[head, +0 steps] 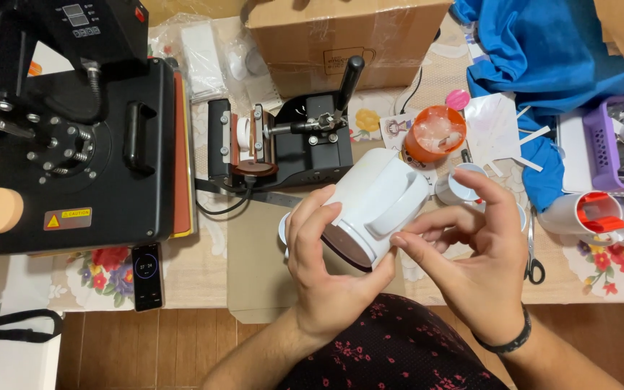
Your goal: The person handles several white ceramic mugs, inspecting them and placing them on a table. They then use scissors to cut a small piece of white paper or tape and place it on the table.
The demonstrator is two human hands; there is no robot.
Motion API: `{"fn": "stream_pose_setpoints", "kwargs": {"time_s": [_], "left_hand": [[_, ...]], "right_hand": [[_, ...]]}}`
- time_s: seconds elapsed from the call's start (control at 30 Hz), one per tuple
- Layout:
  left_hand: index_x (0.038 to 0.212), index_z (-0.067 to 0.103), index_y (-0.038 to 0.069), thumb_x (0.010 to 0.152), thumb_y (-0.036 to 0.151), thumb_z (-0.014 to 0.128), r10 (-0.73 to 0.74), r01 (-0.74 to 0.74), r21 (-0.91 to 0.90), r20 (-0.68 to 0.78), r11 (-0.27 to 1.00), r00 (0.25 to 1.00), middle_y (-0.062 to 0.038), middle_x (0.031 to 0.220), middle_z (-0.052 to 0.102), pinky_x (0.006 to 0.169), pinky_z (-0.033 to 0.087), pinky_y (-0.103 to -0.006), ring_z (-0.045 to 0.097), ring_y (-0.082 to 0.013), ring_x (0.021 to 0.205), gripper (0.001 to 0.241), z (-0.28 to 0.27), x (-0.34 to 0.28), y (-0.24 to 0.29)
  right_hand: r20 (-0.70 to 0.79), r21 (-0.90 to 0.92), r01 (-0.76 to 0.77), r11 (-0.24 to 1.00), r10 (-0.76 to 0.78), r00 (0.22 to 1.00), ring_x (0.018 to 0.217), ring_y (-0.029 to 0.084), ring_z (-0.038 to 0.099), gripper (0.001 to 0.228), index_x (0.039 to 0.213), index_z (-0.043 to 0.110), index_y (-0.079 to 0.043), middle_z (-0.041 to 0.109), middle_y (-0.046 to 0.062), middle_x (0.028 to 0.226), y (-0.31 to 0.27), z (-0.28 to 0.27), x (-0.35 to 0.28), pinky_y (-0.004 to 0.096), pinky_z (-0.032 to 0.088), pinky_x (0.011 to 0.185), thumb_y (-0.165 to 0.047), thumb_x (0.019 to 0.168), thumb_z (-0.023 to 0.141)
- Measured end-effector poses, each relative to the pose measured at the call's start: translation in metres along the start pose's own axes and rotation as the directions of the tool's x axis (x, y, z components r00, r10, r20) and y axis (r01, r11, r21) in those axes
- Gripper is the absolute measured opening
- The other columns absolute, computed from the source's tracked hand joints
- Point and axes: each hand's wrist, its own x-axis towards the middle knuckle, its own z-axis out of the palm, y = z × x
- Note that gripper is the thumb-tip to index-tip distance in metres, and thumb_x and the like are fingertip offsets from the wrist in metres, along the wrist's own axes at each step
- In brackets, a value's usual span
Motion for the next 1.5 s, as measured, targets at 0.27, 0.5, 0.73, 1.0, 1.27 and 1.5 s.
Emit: {"fn": "stream_pose_setpoints", "kwargs": {"time_s": [0.27, 0.5, 0.73, 1.0, 1.27, 1.5], "left_hand": [[0.125, 0.045, 0.01, 0.067, 0.02, 0.088, -0.097, 0.113, -0.171, 0.1, 0.979, 0.99, -0.016, 0.133, 0.057, 0.109, 0.049, -0.0384, 0.062, -0.0279, 0.123, 0.073, 0.0, 0.009, -0.008], [0.127, 0.044, 0.01, 0.069, 0.021, 0.091, 0.044, -0.015, -0.166, 0.169, 0.986, 0.985, -0.019, 0.135, 0.057, 0.11, 0.047, -0.0414, 0.06, -0.0312, 0.124, 0.075, -0.003, 0.013, -0.034], [0.128, 0.049, 0.006, 0.088, 0.021, 0.081, 0.483, -0.489, 0.045, 0.105, 0.871, 0.869, -0.016, 0.134, 0.054, 0.104, 0.059, -0.0552, 0.058, -0.0418, 0.119, 0.053, -0.007, 0.007, -0.06], [0.122, 0.059, 0.008, 0.098, 0.019, 0.071, 0.613, -0.618, 0.199, 0.093, 0.761, 0.784, -0.014, 0.126, 0.059, 0.094, 0.063, -0.0487, 0.058, -0.0426, 0.114, 0.028, -0.009, 0.008, -0.049], [0.12, 0.06, 0.01, 0.1, 0.024, 0.068, 0.629, -0.623, 0.257, 0.067, 0.739, 0.774, -0.013, 0.124, 0.061, 0.092, 0.062, -0.0464, 0.06, -0.041, 0.112, 0.026, -0.008, 0.005, -0.048], [0.12, 0.059, 0.013, 0.099, 0.023, 0.065, 0.641, -0.628, 0.291, 0.062, 0.722, 0.765, -0.011, 0.123, 0.061, 0.089, 0.061, -0.0461, 0.061, -0.0392, 0.112, 0.023, -0.005, 0.003, -0.048]], "right_hand": [[0.102, 0.036, -0.12, 0.992, 0.115, 0.988, 0.134, 0.024, 0.052, 0.113, 0.153, 0.021, -0.006, 0.064, 0.014, 0.12, 0.014, -0.003, 0.022, 0.037, 0.035, 0.118, -0.015, 0.061, 0.086], [0.122, 0.021, -0.047, 0.999, 0.044, 0.992, 0.132, 0.025, 0.054, 0.108, 0.154, 0.022, -0.006, 0.061, 0.011, 0.115, 0.024, -0.017, 0.033, 0.039, 0.033, 0.121, -0.011, 0.067, 0.085], [0.167, -0.104, 0.167, 0.98, -0.148, 0.975, 0.107, 0.022, 0.052, 0.011, 0.099, 0.066, -0.004, 0.055, 0.01, 0.103, -0.003, -0.049, 0.046, 0.04, 0.043, 0.113, -0.01, 0.091, 0.071], [0.563, -0.091, 0.088, 0.992, -0.021, 0.826, 0.087, 0.014, 0.057, 0.011, 0.091, 0.073, -0.01, 0.065, 0.001, 0.086, -0.023, -0.038, 0.082, 0.028, 0.045, 0.084, -0.02, 0.089, 0.07], [0.546, -0.227, 0.123, 0.966, 0.022, 0.838, 0.077, 0.012, 0.055, 0.013, 0.081, 0.075, -0.013, 0.065, -0.003, 0.073, -0.026, -0.034, 0.087, 0.026, 0.043, 0.076, -0.025, 0.085, 0.076], [0.533, -0.176, 0.187, 0.966, -0.066, 0.844, 0.08, 0.015, 0.046, 0.013, 0.08, 0.073, -0.012, 0.054, -0.003, 0.071, -0.027, -0.031, 0.084, 0.03, 0.038, 0.079, -0.023, 0.087, 0.075]]}}
